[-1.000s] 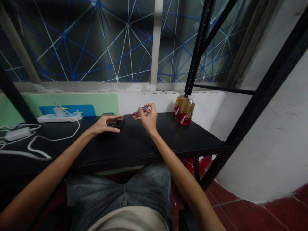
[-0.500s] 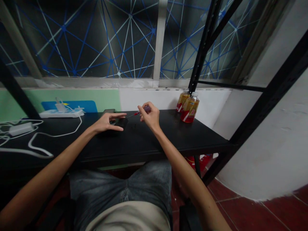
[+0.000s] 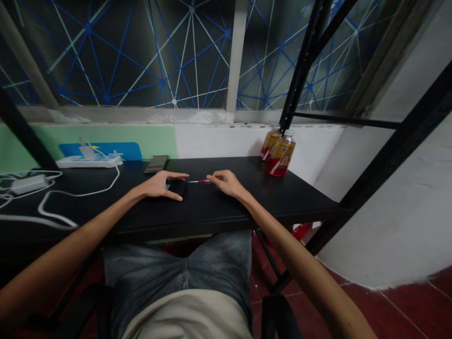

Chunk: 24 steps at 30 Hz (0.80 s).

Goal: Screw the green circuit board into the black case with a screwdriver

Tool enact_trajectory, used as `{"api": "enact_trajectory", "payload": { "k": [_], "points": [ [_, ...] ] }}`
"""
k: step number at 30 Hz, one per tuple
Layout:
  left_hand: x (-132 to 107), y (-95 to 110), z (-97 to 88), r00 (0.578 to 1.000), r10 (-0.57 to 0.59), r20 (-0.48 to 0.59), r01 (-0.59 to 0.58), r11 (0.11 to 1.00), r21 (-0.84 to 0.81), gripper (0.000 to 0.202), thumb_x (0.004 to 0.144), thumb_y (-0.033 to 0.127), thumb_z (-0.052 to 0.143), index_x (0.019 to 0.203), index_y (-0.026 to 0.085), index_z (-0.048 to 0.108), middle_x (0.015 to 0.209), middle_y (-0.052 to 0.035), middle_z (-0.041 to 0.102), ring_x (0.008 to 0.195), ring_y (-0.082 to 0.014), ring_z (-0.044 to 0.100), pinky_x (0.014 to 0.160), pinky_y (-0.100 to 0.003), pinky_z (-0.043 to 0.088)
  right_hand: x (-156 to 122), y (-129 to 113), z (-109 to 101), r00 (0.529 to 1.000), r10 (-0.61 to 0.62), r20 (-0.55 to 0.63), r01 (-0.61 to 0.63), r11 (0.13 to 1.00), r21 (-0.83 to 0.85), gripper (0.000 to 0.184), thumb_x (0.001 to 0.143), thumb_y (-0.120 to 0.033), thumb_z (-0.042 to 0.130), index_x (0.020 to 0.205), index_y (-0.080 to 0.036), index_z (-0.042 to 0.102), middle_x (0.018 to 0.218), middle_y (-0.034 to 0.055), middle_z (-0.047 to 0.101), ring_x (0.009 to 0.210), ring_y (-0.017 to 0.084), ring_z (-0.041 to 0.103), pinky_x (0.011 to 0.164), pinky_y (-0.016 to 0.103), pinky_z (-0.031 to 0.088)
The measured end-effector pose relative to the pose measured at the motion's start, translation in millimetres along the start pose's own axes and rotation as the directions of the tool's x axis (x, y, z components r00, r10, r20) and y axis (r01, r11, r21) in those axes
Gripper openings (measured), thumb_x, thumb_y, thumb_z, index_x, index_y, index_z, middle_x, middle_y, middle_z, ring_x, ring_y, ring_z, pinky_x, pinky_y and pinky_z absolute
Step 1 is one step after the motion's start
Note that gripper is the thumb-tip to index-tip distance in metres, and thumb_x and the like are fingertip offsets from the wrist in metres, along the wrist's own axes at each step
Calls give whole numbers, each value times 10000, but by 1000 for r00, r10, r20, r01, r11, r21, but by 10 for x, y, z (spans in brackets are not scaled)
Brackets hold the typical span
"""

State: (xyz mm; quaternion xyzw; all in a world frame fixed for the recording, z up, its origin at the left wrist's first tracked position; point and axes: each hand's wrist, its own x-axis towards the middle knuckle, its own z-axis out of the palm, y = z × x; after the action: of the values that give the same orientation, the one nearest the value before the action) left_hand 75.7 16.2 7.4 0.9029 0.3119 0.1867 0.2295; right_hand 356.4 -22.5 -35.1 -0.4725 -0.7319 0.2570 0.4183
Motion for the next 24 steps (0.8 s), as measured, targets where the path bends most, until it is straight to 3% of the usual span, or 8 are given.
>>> {"api": "enact_trajectory", "payload": {
  "k": [4, 7, 10, 14, 19, 24],
  "points": [
    [2, 32, 7, 1000, -2, 23, 2, 1000, 13, 902, 583, 452, 854, 1385, 192, 534, 1299, -135, 643, 1200, -303, 597, 1046, -436, 402, 0, -5, 10, 997, -77, -1, 75, 976, -204, 612, 904, -651, 379, 612, -158, 592, 524, -22, 420, 519, 111, 375, 516, 258, 269],
    [2, 57, -1, 999, -23, 34, 22, 999, 24, 925, 576, 466, 854, 1392, 177, 527, 1325, -145, 623, 1217, -307, 583, 1050, -431, 400, -22, -4, 3, 996, -83, 14, 84, 975, -206, 468, 825, -621, 557, 777, -161, 625, 642, -11, 543, 590, 126, 447, 562, 249, 317],
    [1, 70, -6, 999, -34, 35, 32, 998, 53, 915, 569, 478, 854, 1372, 164, 548, 1353, -148, 601, 1245, -312, 559, 1065, -428, 388, -32, 16, -11, 996, -85, 17, 86, 982, -169, 431, 747, -576, 667, 876, -167, 625, 663, -18, 572, 583, 124, 455, 558, 242, 327],
    [-7, 68, -6, 999, -35, 30, 33, 997, 65, 883, 581, 493, 840, 1350, 153, 569, 1368, -153, 587, 1257, -310, 546, 1075, -426, 379, -19, 9, -22, 995, -94, 38, 99, 980, -172, 432, 828, -578, 580, 794, -158, 677, 628, 2, 596, 568, 133, 485, 560, 255, 334],
    [-14, 72, -11, 999, -18, 39, 15, 996, 83, 865, 593, 502, 830, 1346, 162, 574, 1388, -156, 568, 1269, -319, 533, 1077, -445, 374, -39, -29, 2, 991, -136, 13, 132, 936, -325, 523, 927, -572, 414, 687, -172, 650, 620, 9, 577, 578, 144, 477, 565, 267, 310],
    [-4, 38, -14, 998, -42, 42, 41, 999, 24, 870, 588, 488, 834, 1352, 167, 569, 1361, -155, 592, 1254, -318, 550, 1075, -451, 373, -39, 25, 20, 993, -114, 1, 110, 955, -277, 362, 773, -514, 672, 921, -186, 639, 721, -2, 617, 649, 158, 529, 605, 253, 360]
  ]
}}
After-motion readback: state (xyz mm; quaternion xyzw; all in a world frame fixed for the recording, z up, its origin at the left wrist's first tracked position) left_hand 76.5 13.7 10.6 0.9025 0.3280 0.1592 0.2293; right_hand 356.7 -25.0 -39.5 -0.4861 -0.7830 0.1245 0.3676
